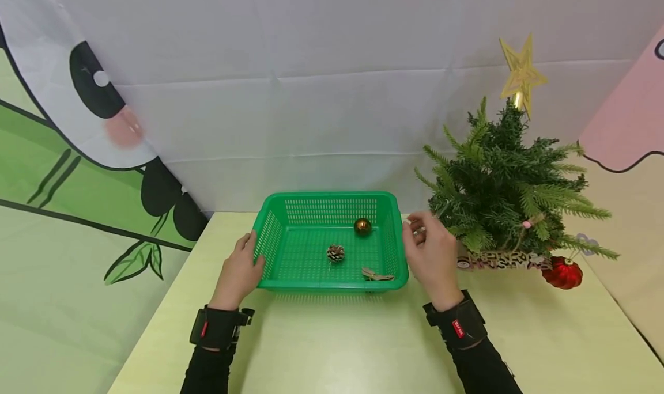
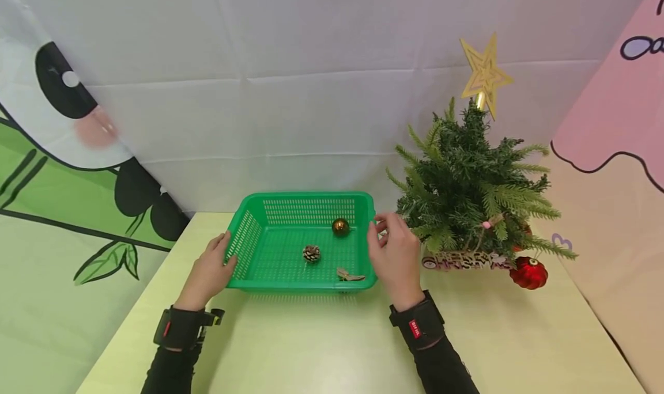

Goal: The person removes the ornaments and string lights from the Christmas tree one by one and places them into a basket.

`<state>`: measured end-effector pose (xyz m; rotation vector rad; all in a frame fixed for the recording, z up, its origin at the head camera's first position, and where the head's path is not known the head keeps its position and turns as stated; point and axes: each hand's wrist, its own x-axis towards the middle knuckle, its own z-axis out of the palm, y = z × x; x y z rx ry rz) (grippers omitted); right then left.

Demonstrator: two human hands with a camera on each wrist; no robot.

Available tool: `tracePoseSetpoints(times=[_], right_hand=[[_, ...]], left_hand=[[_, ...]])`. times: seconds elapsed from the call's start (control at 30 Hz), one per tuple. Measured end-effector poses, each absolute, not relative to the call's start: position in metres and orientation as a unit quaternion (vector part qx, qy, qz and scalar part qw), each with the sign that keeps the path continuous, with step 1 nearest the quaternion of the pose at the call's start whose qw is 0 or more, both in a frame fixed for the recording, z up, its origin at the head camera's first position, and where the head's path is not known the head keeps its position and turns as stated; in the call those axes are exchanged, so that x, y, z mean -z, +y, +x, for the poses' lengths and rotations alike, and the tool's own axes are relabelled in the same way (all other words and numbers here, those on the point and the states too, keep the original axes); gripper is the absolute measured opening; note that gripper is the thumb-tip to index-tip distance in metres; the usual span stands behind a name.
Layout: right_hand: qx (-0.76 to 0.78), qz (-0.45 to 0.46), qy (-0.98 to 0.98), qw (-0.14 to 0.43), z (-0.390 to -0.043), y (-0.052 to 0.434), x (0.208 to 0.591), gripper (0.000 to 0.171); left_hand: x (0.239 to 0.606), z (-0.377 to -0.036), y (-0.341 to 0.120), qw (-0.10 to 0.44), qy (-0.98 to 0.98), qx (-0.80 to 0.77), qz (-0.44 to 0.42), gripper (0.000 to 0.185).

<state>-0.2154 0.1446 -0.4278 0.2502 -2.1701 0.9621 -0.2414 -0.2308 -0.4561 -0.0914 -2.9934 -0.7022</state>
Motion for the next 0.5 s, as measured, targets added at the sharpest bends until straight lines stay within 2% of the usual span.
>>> tracePoseSetpoints(times=[0.13,0.3,0.5], right_hand=[[-0.360,0.055,-0.835,0.412,-0.2161,0.1504,0.4234,0.029],[-0.285,0.015,-0.846,0.450,-0.2121,0.1508,0.4195,0.028],[-0.227,-0.019,-0.865,0.447,-0.2078,0.1512,0.4179,0.029]], left_hand=[[0.4548,-0.2412,-0.2307,0.029,-0.972,0.230,-0.027,0.065],[0.4543,-0.2406,-0.2307,0.030,-0.972,0.229,-0.029,0.065],[0.4548,-0.2415,-0.2300,0.029,-0.973,0.228,-0.029,0.065]])
